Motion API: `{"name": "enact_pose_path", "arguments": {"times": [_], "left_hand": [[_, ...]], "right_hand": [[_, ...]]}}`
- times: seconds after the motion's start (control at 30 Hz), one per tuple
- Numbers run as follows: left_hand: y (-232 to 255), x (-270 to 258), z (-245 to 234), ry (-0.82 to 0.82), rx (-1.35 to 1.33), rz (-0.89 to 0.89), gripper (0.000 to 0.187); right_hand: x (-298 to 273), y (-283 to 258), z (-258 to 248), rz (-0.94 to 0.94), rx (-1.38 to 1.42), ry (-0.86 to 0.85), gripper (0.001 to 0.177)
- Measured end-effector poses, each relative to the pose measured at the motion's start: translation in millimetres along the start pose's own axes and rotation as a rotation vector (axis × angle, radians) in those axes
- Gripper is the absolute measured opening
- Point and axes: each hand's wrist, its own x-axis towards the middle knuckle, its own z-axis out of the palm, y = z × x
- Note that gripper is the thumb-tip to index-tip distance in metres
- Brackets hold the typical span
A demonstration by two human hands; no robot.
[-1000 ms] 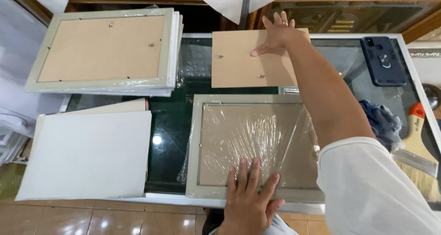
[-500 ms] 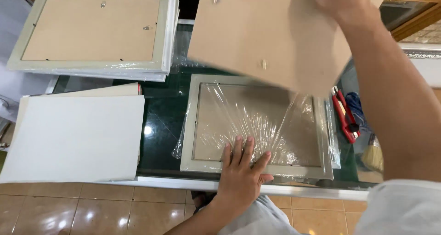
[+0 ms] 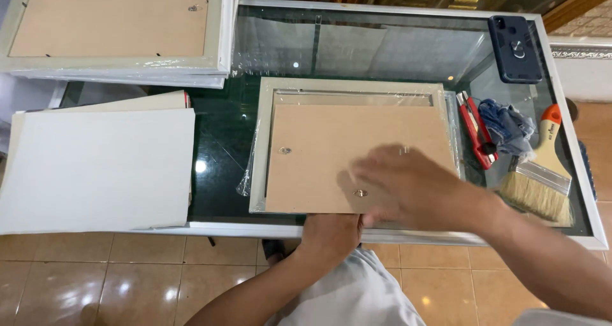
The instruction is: Cleaning the glass and assembling a picture frame by inserting a backing board.
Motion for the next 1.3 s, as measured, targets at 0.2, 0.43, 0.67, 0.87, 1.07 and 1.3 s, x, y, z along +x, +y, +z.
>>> {"name": "enact_pose_path", "arguments": {"times": [0.2, 0.43, 0.67, 0.87, 1.07, 1.3], "left_hand": [[-2.7, -0.4, 3.1, -0.154, -0.152, -0.010, 0.049], [-5.7, -15.7, 16.1, -0.041, -0.214, 0.014, 0.047], [-21.6, -22.1, -4.0, 0.078, -0.651, 0.145, 0.032], [-98.3, -10.1, -43.1, 0.106, -0.446, -0.188, 0.051], [-114.7, 5.4, -39.2, -0.226, -0.467, -0.514, 0.073], [-119.9, 1.8, -47.4, -0.242, -0.470, -0.387, 0.114]], "right_hand": [[-17.2, 31.6, 77.0, -0.205, -0.431, 0.206, 0.053], [-3.0, 34.4, 81.9, -0.147, -0.384, 0.279, 0.061], [-4.9, 63.7, 107.3, -0.009, -0.218, 0.517, 0.070], [-10.7, 68.7, 139.3, 0.202, -0.139, 0.708, 0.086], [-11.7, 60.0, 132.5, 0.296, -0.117, 0.650, 0.093], [-10.5, 65.6, 139.9, 0.253, -0.119, 0.775, 0.089]]}}
